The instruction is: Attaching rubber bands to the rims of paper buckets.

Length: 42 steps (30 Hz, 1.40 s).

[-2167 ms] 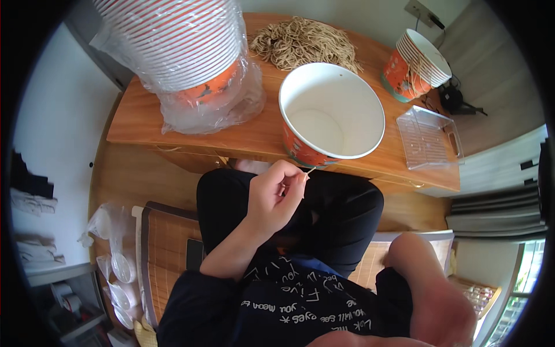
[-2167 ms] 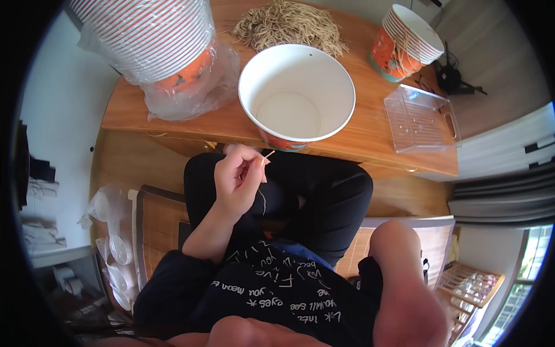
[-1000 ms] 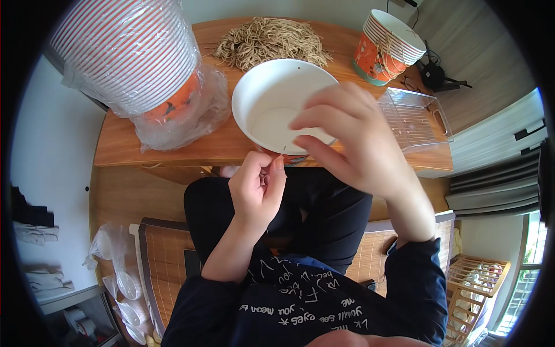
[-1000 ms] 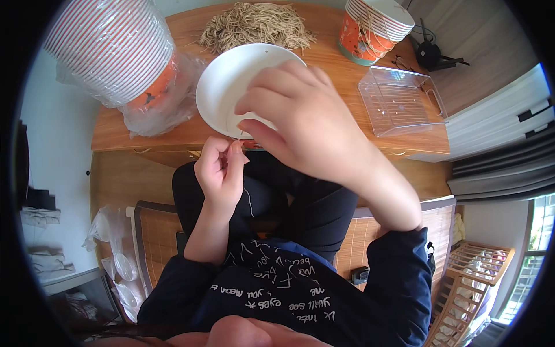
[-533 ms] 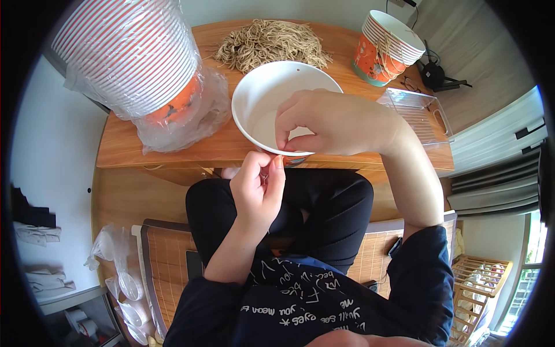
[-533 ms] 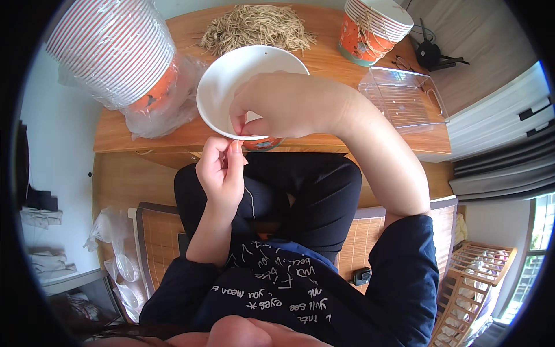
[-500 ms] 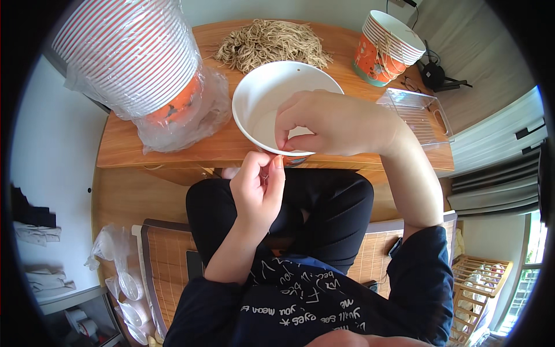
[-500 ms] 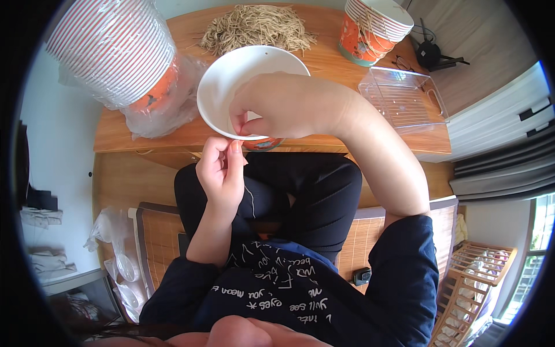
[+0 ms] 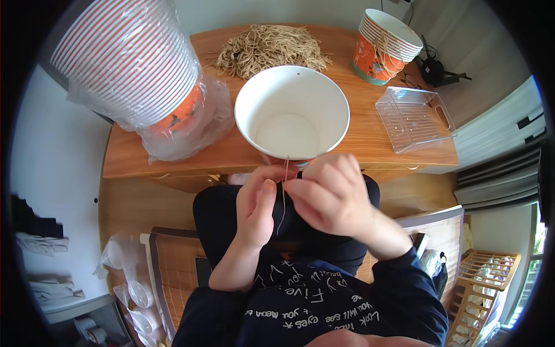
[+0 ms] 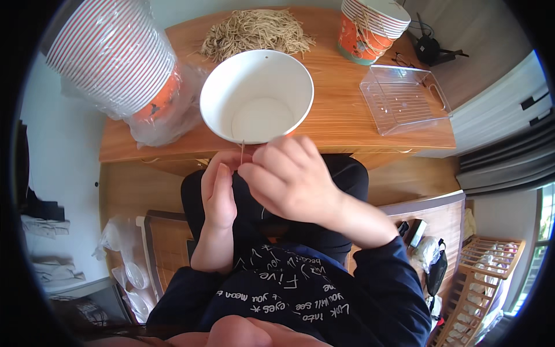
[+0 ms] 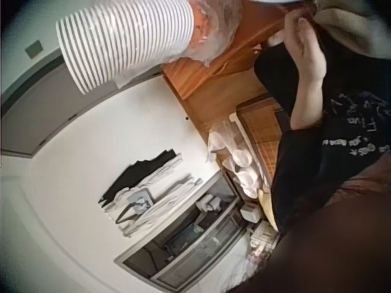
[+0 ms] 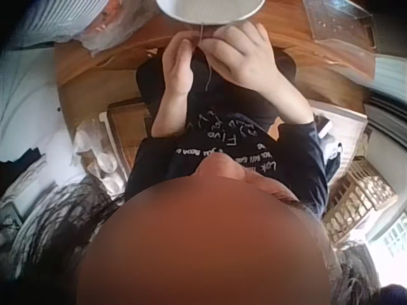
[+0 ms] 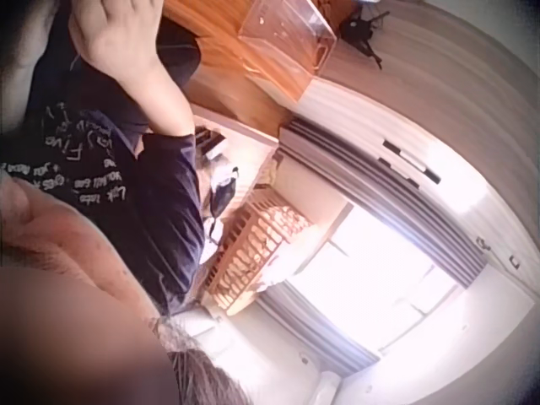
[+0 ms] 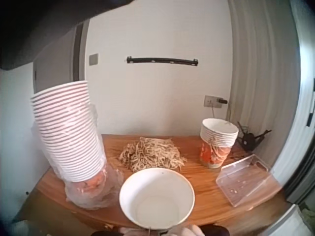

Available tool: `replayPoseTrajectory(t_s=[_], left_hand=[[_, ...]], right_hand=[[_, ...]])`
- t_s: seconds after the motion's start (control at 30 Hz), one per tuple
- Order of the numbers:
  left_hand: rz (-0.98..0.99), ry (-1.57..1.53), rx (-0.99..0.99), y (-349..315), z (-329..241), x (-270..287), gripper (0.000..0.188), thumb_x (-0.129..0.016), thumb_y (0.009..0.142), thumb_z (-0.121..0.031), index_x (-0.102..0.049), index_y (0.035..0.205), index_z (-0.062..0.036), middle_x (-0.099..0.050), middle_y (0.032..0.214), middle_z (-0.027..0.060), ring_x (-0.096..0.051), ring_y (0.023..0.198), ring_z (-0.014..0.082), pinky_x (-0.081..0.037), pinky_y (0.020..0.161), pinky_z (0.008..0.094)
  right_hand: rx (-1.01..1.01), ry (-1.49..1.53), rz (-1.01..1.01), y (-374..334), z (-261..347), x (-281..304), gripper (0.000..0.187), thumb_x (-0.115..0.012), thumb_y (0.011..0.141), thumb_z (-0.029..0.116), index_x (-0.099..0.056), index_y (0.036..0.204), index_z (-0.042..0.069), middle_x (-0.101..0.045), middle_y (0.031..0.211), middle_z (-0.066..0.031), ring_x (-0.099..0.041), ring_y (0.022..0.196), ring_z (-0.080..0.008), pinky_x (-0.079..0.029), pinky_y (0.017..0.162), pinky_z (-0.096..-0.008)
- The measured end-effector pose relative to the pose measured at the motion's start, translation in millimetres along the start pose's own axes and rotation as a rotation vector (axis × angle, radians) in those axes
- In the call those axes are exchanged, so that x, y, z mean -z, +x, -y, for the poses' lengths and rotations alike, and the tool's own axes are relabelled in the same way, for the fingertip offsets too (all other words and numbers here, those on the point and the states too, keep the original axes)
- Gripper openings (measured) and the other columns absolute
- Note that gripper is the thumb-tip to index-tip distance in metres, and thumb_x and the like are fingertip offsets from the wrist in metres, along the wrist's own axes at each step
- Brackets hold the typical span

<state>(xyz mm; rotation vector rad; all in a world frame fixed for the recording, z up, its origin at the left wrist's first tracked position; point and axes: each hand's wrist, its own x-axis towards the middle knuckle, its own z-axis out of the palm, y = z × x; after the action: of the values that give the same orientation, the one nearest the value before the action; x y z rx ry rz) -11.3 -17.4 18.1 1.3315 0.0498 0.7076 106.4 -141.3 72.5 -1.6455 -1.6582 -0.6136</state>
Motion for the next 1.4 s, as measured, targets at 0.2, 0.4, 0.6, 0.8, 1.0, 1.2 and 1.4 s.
replayPoseTrajectory(t_s=[0.2,0.4,0.6,0.8,1.0,1.2,1.4], left_hand=[[-0.006,-0.001,0.066,7.9,-2.0,-2.9,0.020,-0.054,0.103,-0.014,-0.061,0.108,0.0041,-0.071,0.106,0.0141,-0.066,0.099,0.0157,-0.050,0.092,0.0294],[-0.021,-0.081,0.076,10.7,-3.9,2.2,0.018,-0.058,0.102,-0.013,-0.065,0.101,0.0042,-0.074,0.100,0.0167,-0.070,0.095,0.0195,-0.054,0.089,0.0324],[0.023,-0.068,0.089,11.1,-5.7,5.5,0.016,-0.059,0.100,-0.010,-0.064,0.105,0.0042,-0.073,0.104,0.0176,-0.069,0.103,0.0216,-0.054,0.092,0.0322],[0.082,0.160,0.030,13.2,2.0,12.9,0.010,-0.065,0.097,-0.007,-0.067,0.097,0.0019,-0.071,0.098,0.0100,-0.062,0.082,0.0082,-0.047,0.073,0.0213],[-0.005,0.014,0.054,13.0,-0.1,-1.0,0.009,-0.070,0.093,-0.004,-0.072,0.100,0.0015,-0.072,0.096,0.0058,-0.059,0.078,0.0051,-0.045,0.069,0.0182],[0.032,-0.041,0.092,8.8,5.4,4.1,0.013,-0.070,0.093,-0.004,-0.071,0.103,0.0039,-0.074,0.102,0.0117,-0.069,0.088,0.0115,-0.056,0.077,0.0224],[0.043,-0.119,0.159,7.3,8.8,9.2,0.016,-0.068,0.095,-0.005,-0.069,0.108,0.0039,-0.074,0.105,0.0127,-0.070,0.089,0.0131,-0.057,0.080,0.0252]], right_hand=[[-0.086,-0.141,-0.292,-34.6,8.9,-50.6,0.036,-0.084,0.063,0.008,-0.067,0.094,0.012,-0.061,0.091,-0.0016,-0.056,0.079,-0.0228,-0.045,0.071,-0.0369],[-0.429,0.292,-0.292,-45.8,30.3,-69.6,0.040,-0.080,0.079,0.009,-0.053,0.108,0.006,-0.062,0.096,-0.0100,-0.062,0.083,-0.0267,-0.046,0.071,-0.0360],[-0.832,1.074,0.087,-50.5,31.7,-43.7,0.011,-0.063,0.097,0.006,-0.057,0.104,0.000,-0.059,0.071,0.0002,-0.052,0.063,-0.0048,-0.040,0.056,-0.0223],[-0.825,0.991,-0.051,-51.1,35.4,-14.5,0.010,-0.058,0.101,0.009,-0.060,0.100,-0.001,-0.060,0.076,-0.0012,-0.051,0.066,-0.0041,-0.041,0.058,-0.0215],[-0.809,0.815,-0.040,-49.3,39.2,-8.5,0.009,-0.060,0.098,0.008,-0.062,0.097,-0.001,-0.062,0.078,-0.0058,-0.057,0.068,-0.0132,-0.045,0.061,-0.0268],[-0.591,0.573,0.007,-43.9,40.0,-18.1,0.002,-0.064,0.091,0.003,-0.064,0.090,0.002,-0.061,0.074,-0.0062,-0.053,0.065,-0.0215,-0.043,0.060,-0.0330],[-0.541,0.523,0.024,-42.4,36.7,-24.8,0.003,-0.068,0.087,0.002,-0.067,0.090,0.003,-0.060,0.071,-0.0061,-0.051,0.063,-0.0228,-0.042,0.059,-0.0349]])
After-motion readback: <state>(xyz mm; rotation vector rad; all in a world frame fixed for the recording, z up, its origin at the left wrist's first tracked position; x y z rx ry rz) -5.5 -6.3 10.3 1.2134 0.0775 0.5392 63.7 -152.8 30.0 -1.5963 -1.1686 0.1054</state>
